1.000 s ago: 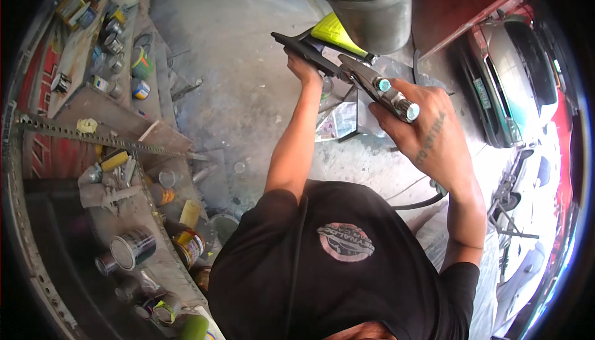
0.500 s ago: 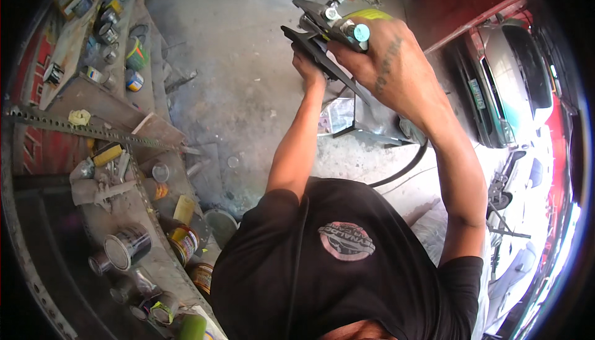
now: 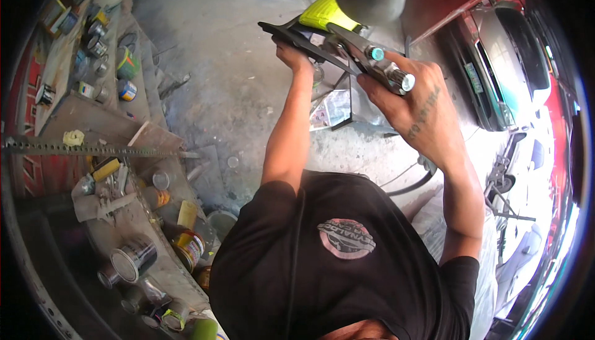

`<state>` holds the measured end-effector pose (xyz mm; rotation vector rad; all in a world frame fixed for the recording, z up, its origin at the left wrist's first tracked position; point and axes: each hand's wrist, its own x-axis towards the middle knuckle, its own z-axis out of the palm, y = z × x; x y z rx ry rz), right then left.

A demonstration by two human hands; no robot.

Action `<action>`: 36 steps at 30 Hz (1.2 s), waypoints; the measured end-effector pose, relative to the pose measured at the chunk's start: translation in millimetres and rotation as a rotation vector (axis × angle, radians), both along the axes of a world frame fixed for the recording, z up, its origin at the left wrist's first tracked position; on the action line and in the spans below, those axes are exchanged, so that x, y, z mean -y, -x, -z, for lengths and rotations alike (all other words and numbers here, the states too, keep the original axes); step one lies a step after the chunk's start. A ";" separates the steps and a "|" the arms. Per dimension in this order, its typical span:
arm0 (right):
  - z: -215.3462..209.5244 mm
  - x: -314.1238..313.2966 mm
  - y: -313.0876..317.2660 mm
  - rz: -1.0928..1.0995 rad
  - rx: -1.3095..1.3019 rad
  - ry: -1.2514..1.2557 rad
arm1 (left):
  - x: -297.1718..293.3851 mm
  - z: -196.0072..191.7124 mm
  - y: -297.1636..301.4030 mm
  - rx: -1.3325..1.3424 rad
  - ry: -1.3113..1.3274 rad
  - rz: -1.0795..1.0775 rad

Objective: The person retrieves a car side mirror from a shelf, applies masking tape to its edges, and then uses a spray gun to paint the mirror housing yellow. The person holds the mirror and rotates it while spraying to cover different sides.

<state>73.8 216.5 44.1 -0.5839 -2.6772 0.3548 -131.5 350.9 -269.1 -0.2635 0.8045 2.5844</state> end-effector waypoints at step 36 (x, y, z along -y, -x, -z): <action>24.3 -15.1 -83.2 0.479 0.011 0.387 | 26.5 15.0 38.5 -0.081 -0.219 0.171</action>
